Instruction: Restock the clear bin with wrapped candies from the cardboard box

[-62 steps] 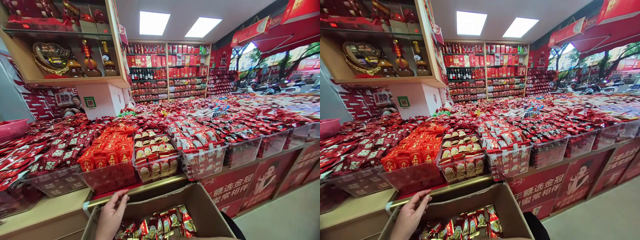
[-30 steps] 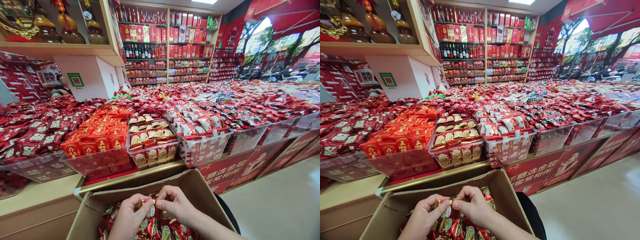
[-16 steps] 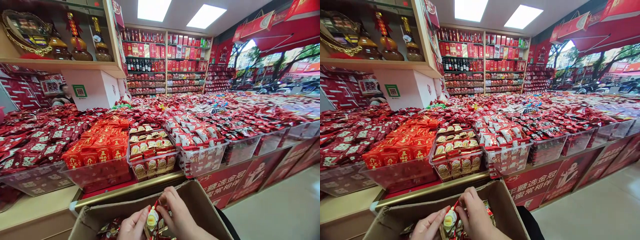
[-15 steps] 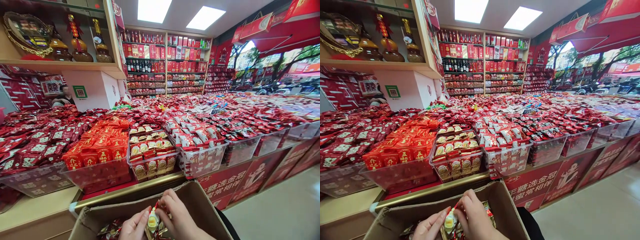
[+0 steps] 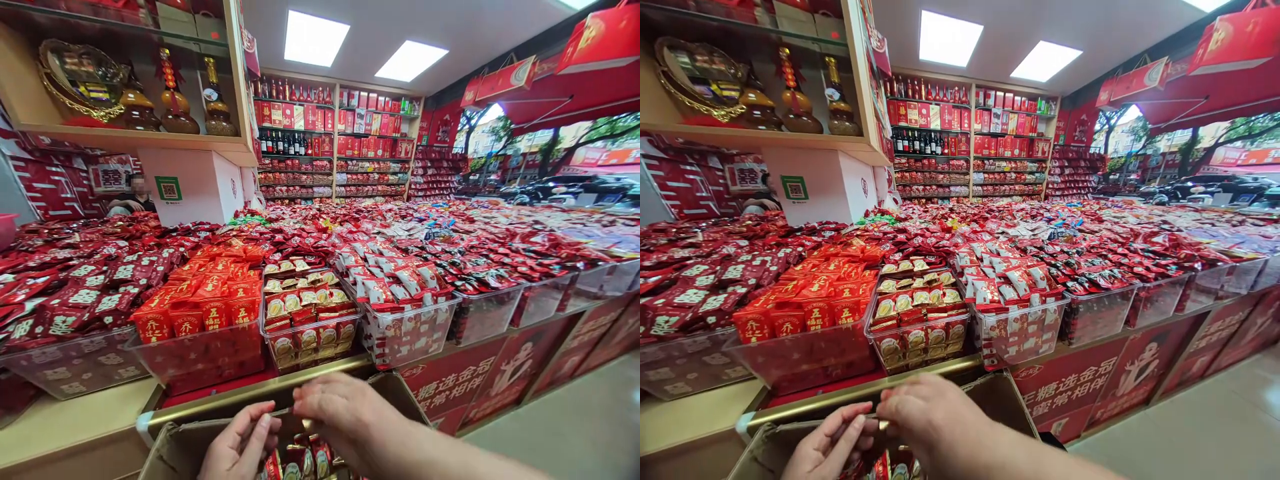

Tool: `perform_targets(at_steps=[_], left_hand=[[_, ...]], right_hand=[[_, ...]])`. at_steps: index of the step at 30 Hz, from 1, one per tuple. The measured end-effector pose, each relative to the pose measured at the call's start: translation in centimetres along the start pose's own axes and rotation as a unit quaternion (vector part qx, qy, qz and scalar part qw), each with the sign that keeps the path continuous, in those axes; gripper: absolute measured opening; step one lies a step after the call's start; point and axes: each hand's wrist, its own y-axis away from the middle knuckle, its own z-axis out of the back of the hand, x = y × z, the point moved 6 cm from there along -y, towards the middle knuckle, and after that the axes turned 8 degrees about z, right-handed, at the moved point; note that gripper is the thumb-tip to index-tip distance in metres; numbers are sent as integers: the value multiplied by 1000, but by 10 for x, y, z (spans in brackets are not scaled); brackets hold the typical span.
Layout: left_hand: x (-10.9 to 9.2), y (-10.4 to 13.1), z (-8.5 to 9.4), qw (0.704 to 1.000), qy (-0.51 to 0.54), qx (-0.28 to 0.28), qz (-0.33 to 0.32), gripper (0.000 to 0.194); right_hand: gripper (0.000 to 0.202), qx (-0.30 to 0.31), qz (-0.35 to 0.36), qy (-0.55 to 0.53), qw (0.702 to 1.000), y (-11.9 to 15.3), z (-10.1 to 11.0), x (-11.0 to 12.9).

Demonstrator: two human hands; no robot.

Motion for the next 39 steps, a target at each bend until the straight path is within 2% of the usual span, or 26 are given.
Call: perform_targets(at_steps=[3,6,9,11,15,23,29,34,39], left_hand=[[-5,-10,25,987,-142,-58,-48,37],[-6,-18,35,975,-207,-58,-54,32],[-7,-19,34,973,-214,-39,-76,31],[-7,-18,32,972,-216,-40,-88,30],[-9,-14,30,967,-227,-50,-102,29],[-26,-7,27,961,-248,-56,-112,24],[-26,-7,28,956,-263,-66,-110,24],[-30,-7,29,954,-274,-71,-98,24],[-34,-7,29,953,-276,-77,-95,24]], right_hand=[[17,9,12,96,995,-46,40,-19],[11,76,-62,213,972,-89,58,-75],[17,180,-148,331,914,-116,57,-144],[19,221,-184,365,885,-126,53,-182],[20,272,-209,374,862,-131,38,-227],[29,351,-213,380,829,-125,12,-257],[39,415,-215,357,809,-121,-6,-270],[43,445,-223,340,798,-123,-4,-268],[31,472,-239,344,776,-124,2,-266]])
